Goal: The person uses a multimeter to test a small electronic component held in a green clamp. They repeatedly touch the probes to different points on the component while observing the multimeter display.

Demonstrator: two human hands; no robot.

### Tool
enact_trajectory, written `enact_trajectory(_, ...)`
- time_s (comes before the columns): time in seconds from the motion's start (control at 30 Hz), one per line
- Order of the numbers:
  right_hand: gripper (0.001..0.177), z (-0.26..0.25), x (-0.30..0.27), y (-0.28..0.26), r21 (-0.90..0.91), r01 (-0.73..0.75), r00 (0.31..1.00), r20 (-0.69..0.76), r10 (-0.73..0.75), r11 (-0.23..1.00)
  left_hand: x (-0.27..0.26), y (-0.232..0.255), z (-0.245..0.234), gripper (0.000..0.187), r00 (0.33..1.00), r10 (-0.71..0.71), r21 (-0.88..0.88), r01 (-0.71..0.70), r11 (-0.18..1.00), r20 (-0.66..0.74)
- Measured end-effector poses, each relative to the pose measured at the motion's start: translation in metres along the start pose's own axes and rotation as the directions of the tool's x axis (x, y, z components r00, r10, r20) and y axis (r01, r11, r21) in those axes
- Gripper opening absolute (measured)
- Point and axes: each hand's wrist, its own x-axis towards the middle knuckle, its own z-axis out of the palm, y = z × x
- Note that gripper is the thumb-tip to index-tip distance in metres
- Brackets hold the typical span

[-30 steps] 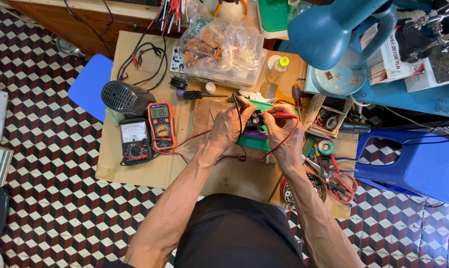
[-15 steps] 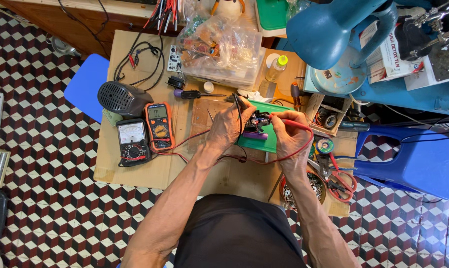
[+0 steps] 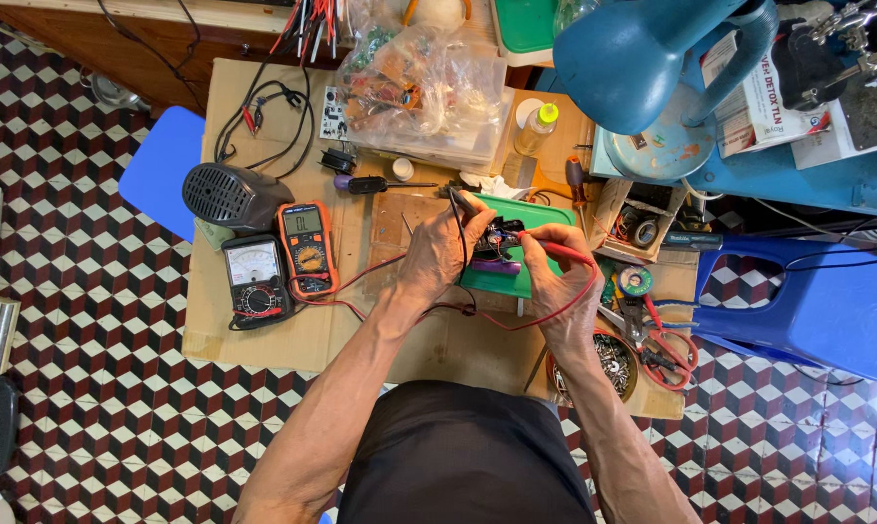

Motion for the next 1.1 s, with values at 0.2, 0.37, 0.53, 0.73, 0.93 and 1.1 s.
enact_trajectory(0.2, 0.014, 0.0, -0.001, -0.002, -0.119, 0.062, 0.998, 0.034, -0.058, 0.991, 0.0, 0.001, 0.0, 0.017, 1.0, -0.016, 0.003, 0.016, 1.0, 0.018)
enact_trajectory(0.37, 0.013, 0.006, 0.005, -0.001, -0.083, 0.049, 0.999, 0.011, -0.048, 0.995, 0.002, 0.001, 0.001, 0.017, 0.999, -0.038, 0.016, 0.037, 0.999, 0.023)
enact_trajectory(0.53, 0.013, 0.004, 0.005, -0.002, -0.091, 0.008, 1.0, 0.016, -0.007, 0.996, 0.001, 0.007, -0.004, 0.018, 0.998, -0.067, -0.034, 0.067, 0.997, 0.006)
enact_trajectory(0.73, 0.012, 0.004, 0.005, -0.006, -0.108, 0.007, 1.0, 0.008, -0.006, 0.994, -0.018, 0.025, -0.008, 0.015, 0.981, 0.072, 0.082, -0.058, 0.995, -0.182)
enact_trajectory(0.93, 0.011, 0.006, 0.005, -0.007, -0.054, 0.048, 0.999, 0.027, -0.047, 0.997, -0.031, 0.031, 0.003, 0.017, 0.982, 0.077, 0.002, -0.078, 0.997, -0.174)
enact_trajectory(1.1, 0.012, 0.005, 0.005, -0.007, -0.081, -0.012, 1.0, 0.02, 0.014, 0.997, -0.026, 0.029, 0.008, 0.017, 0.982, -0.032, 0.023, 0.037, 0.999, -0.185)
